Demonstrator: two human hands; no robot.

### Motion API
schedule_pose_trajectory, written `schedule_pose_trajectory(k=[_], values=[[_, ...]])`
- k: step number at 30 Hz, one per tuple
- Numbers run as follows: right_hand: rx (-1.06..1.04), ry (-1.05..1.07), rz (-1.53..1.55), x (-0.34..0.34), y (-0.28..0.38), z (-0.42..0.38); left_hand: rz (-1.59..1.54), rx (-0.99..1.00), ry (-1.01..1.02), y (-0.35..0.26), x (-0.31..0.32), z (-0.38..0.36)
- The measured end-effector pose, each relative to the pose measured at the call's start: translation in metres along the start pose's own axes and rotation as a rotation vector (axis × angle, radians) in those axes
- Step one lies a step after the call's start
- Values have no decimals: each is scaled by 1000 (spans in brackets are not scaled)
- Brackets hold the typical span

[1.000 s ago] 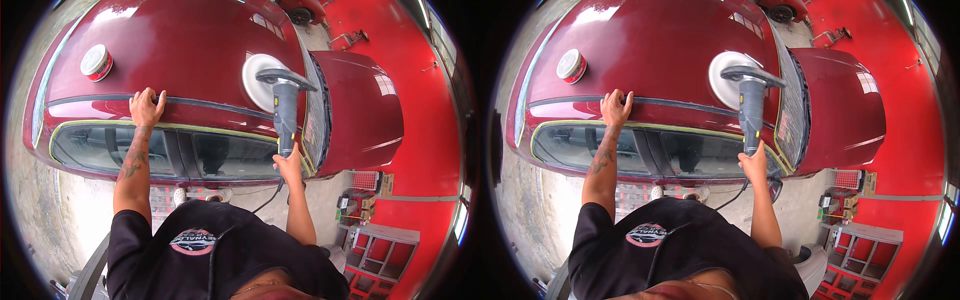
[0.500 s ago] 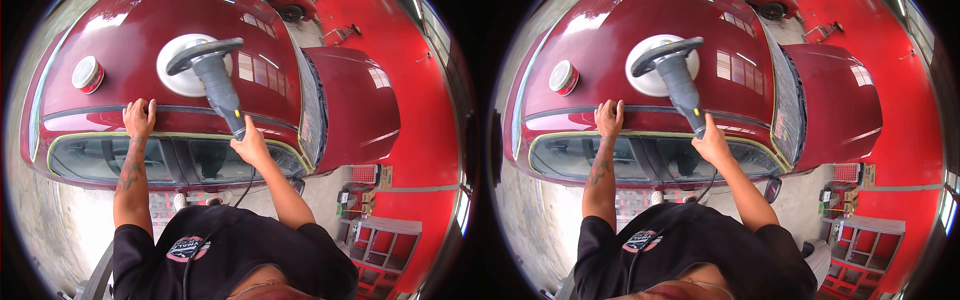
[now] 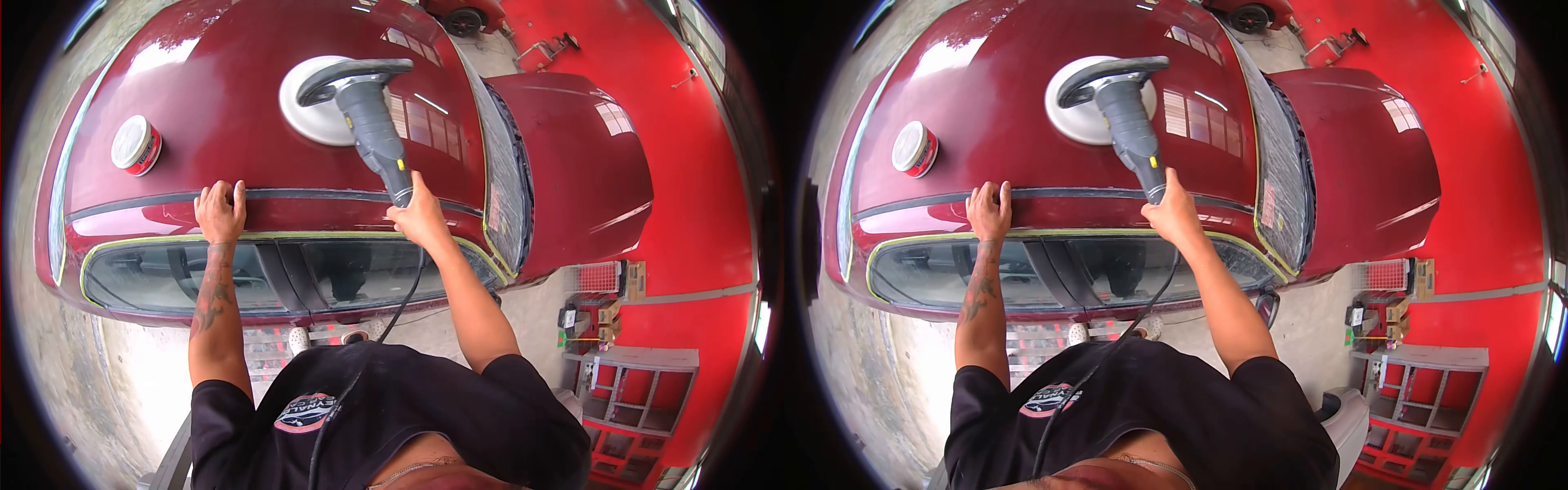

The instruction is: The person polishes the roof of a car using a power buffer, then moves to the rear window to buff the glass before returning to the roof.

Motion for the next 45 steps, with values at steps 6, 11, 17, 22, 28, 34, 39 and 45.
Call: schedule_pose_trajectory(k=[6, 11, 17, 22, 28, 34, 39, 45], values=[[79, -85, 133, -25, -30, 11, 3, 14, -12, 2, 2, 0], [123, -157, 146, -44, -59, 23, 4, 8, 0, 3, 1, -1], [186, -237, 271, -66, -110, 35, 22, 11, 16, 5, 4, -1], [251, -248, 402, -80, -140, 36, 29, 17, -4, 6, 5, -2], [287, -262, 425, -86, -149, 40, 39, 9, 4, 7, 7, -2], [238, -245, 381, -79, -125, 54, 30, -15, 36, 0, 2, 0], [187, -201, 302, -62, -85, 63, 6, -9, 13, -3, 0, 2], [117, -139, 160, -27, -28, 75, -1, -46, 54, 0, 0, 2]])
Point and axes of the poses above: each hand's wrist, its own z-axis towards the middle knuckle, its own x-axis out of the palm, y = z × x, the point moved 7 cm from there along z, towards the middle knuckle, and after that the axes turned 3 degrees about -y, right-handed, at the moved point
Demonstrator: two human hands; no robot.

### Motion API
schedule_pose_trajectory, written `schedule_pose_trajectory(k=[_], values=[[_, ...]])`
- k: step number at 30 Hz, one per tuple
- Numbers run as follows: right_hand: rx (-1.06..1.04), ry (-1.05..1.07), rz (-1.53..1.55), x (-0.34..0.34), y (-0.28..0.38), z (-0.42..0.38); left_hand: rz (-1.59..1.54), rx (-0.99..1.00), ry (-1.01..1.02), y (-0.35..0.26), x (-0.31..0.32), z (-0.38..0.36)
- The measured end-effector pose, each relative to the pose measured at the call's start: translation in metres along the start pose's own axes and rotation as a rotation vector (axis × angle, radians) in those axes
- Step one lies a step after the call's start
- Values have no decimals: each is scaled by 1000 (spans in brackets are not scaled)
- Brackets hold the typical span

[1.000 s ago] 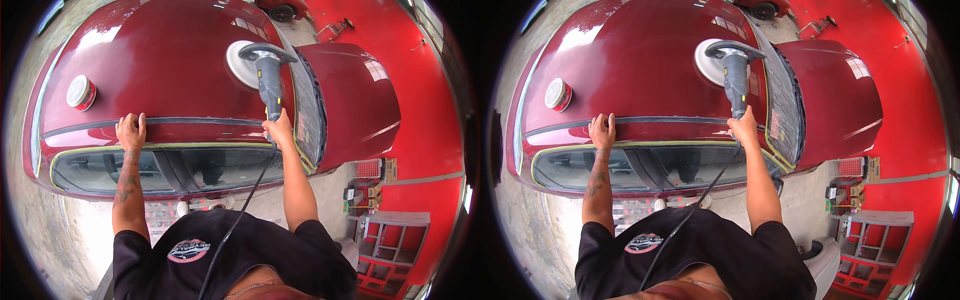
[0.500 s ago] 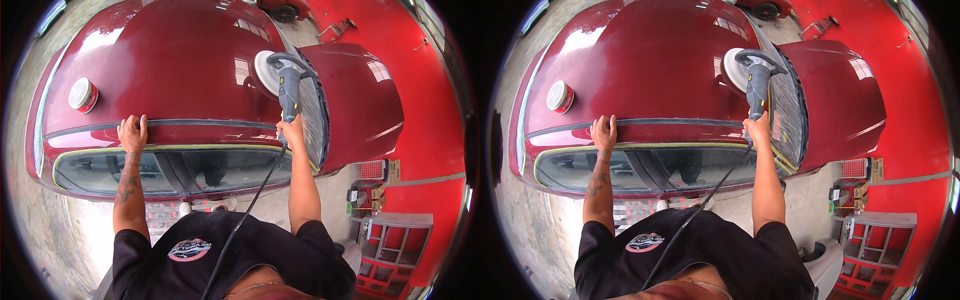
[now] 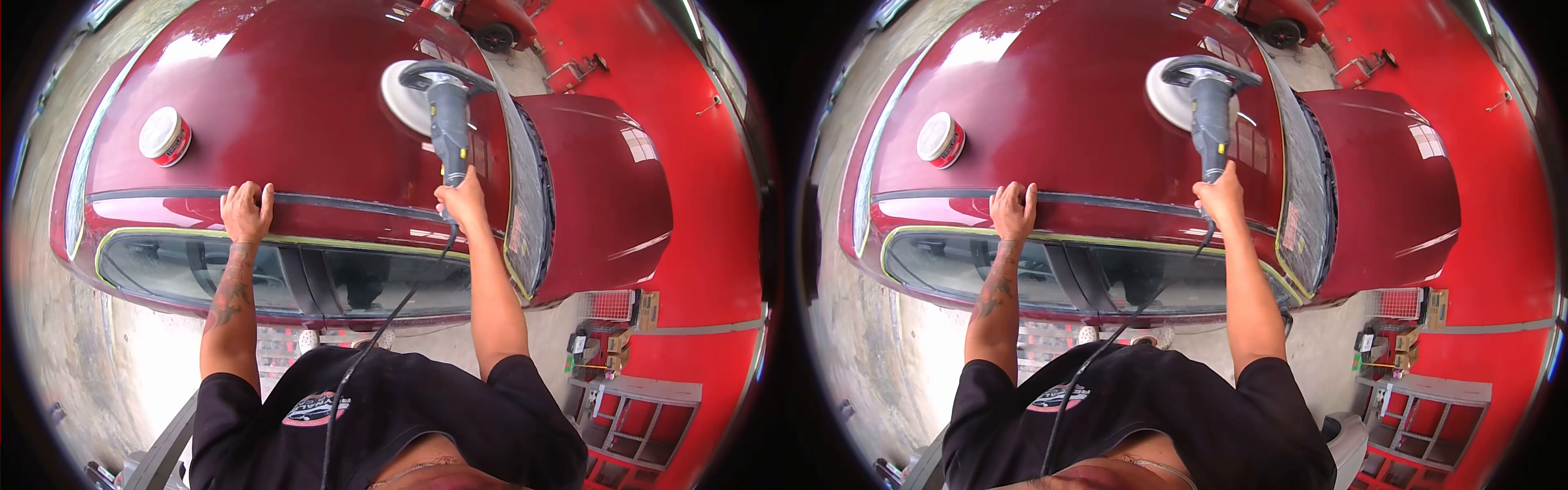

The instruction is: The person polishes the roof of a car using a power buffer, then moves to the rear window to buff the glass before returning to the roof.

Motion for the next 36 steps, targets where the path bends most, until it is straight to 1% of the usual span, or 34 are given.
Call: schedule_pose_trajectory(k=[5, 8, 11, 13, 14, 17, 20, 23, 26, 27, 30, 31, 36], values=[[-78, 91, -56, 38, 48, -12, -22, -2, 0, -1, -1, 1], [-89, 138, -122, 59, 83, -25, -22, -6, -5, 0, 0, 0], [-137, 225, -150, 82, 108, -32, -15, 4, -15, 0, -1, 0], [-160, 266, -182, 99, 114, -30, -16, 9, -18, 0, -2, 1], [-230, 257, -213, 112, 110, -22, -19, 10, -18, -1, -3, 1], [-269, 319, -206, 125, 122, -23, -21, 11, -23, -1, -2, 0], [-373, 277, -255, 134, 119, -13, -20, 15, -34, -1, -1, 0], [-366, 271, -255, 130, 117, -6, -16, 13, -36, 0, 0, -1], [-312, 275, -256, 115, 111, 2, -6, 26, -33, -1, -1, 0], [-225, 314, -248, 105, 111, 0, -11, 30, -42, -1, -1, 0], [-131, 283, -201, 84, 106, -1, -21, 40, -61, 1, -1, -1], [-147, 250, -177, 79, 100, 4, -20, 48, -65, 1, -1, -2], [-64, 180, -148, 41, 75, 17, -7, 53, -62, -1, -1, -1]])
Point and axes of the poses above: each hand's wrist, its own z-axis towards the middle knuckle, its own x-axis out of the palm, y = z × x, the point moved 7 cm from there along z, towards the middle knuckle, and after that the axes turned 3 degrees about -y, right-handed, at the moved point
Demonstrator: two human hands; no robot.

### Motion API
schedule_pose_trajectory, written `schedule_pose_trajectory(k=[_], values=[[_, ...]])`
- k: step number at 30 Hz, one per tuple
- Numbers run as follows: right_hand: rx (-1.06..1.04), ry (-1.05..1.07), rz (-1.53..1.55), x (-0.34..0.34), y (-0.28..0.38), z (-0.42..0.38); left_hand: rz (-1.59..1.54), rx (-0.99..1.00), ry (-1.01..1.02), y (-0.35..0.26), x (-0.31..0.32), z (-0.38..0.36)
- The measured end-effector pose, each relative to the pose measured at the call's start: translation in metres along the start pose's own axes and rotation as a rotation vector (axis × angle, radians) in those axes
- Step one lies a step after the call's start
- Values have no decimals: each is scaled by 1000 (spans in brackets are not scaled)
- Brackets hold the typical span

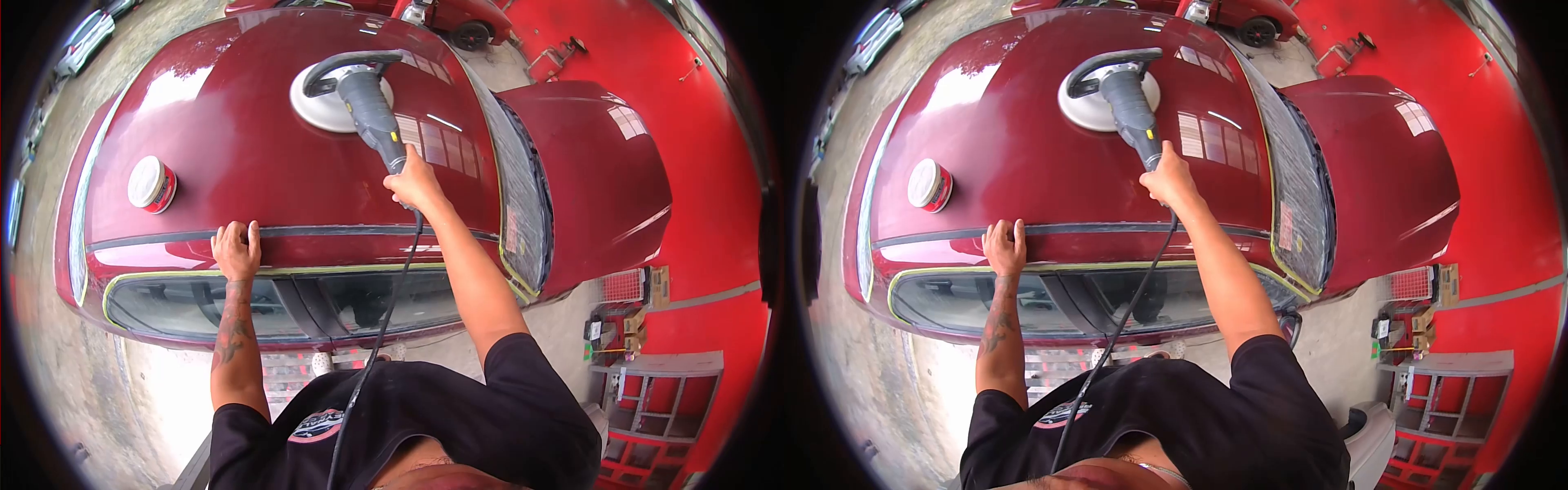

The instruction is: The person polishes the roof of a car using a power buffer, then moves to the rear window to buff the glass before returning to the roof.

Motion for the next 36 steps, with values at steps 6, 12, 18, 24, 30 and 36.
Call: schedule_pose_trajectory(k=[6, 12, 18, 24, 30, 36], values=[[44, -98, 59, -36, -49, 14, 24, -10, 22, 1, 1, -1], [144, -154, 98, -77, -99, 22, 73, -9, 52, 1, 5, -1], [177, -222, 186, -108, -155, 32, 130, 0, 47, 6, 8, -3], [194, -302, 303, -128, -189, 46, 124, 17, 37, 5, 9, -2], [162, -298, 341, -124, -165, 80, 78, 5, 27, 1, 4, 0], [51, -203, 213, -87, -92, 113, 32, -3, 42, -3, 1, 3]])
Point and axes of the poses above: each hand's wrist, its own z-axis towards the middle knuckle, its own x-axis out of the palm, y = z × x, the point moved 7 cm from there along z, towards the middle knuckle, and after that the axes turned 3 degrees about -y, right-handed, at the moved point
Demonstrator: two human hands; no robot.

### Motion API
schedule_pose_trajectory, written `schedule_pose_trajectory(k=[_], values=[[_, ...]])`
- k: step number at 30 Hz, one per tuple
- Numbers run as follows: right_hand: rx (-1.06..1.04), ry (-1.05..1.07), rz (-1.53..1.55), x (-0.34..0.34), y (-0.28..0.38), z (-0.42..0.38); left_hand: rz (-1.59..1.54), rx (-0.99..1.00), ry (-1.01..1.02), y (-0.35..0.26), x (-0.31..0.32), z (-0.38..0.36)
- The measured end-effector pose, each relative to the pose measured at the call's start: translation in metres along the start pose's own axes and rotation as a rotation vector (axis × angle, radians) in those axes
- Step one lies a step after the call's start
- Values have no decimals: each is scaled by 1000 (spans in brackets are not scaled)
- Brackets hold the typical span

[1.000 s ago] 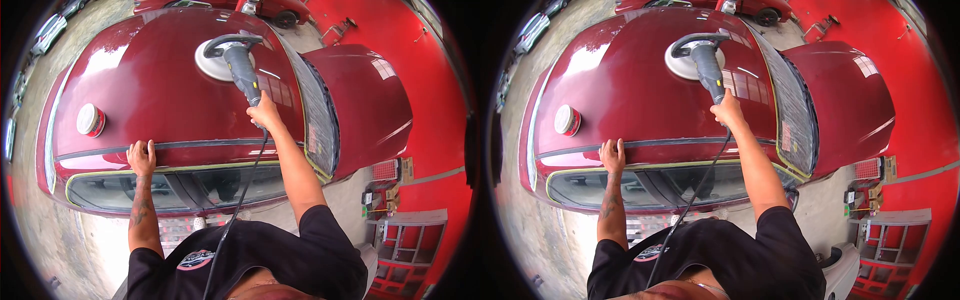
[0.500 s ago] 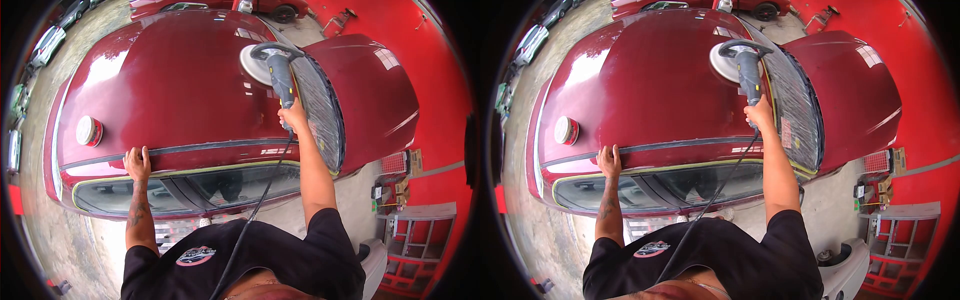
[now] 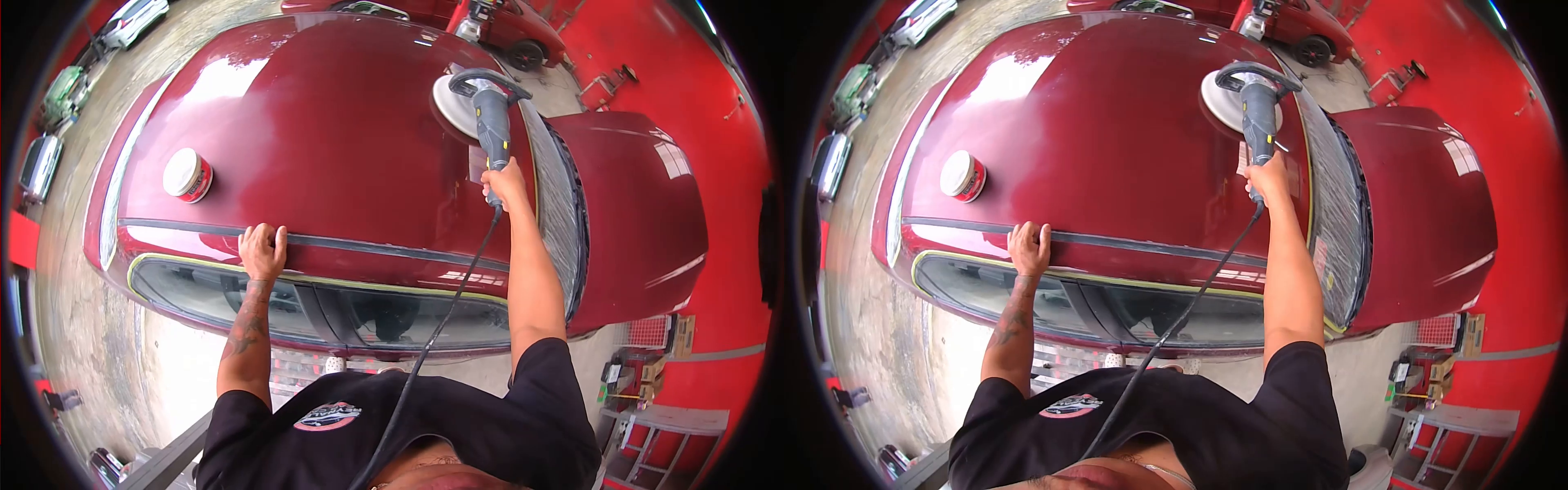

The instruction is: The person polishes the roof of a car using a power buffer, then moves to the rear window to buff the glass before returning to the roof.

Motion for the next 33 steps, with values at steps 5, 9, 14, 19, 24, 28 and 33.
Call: schedule_pose_trajectory(k=[5, 9, 14, 19, 24, 28, 33], values=[[-33, 75, -137, 54, 58, -7, -13, -12, 18, 1, 0, 0], [-91, 149, -155, 104, 88, -3, -29, -22, 15, 3, 1, 0], [-178, 224, -205, 154, 132, -20, -31, -36, 29, 4, 1, 0], [-236, 289, -247, 190, 177, -52, -38, -44, 28, 7, 3, -2], [-255, 337, -330, 222, 185, -49, -35, -33, 28, 6, 3, -2], [-205, 343, -333, 218, 188, -40, -54, -31, 31, 5, 2, -3], [-194, 239, -265, 194, 173, -13, -33, -31, 10, 9, 3, -4]])
Point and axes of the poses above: each hand's wrist, its own z-axis towards the middle knuckle, its own x-axis out of the palm, y = z × x, the point moved 7 cm from there along z, towards the middle knuckle, and after that the axes turned 3 degrees about -y, right-handed, at the moved point
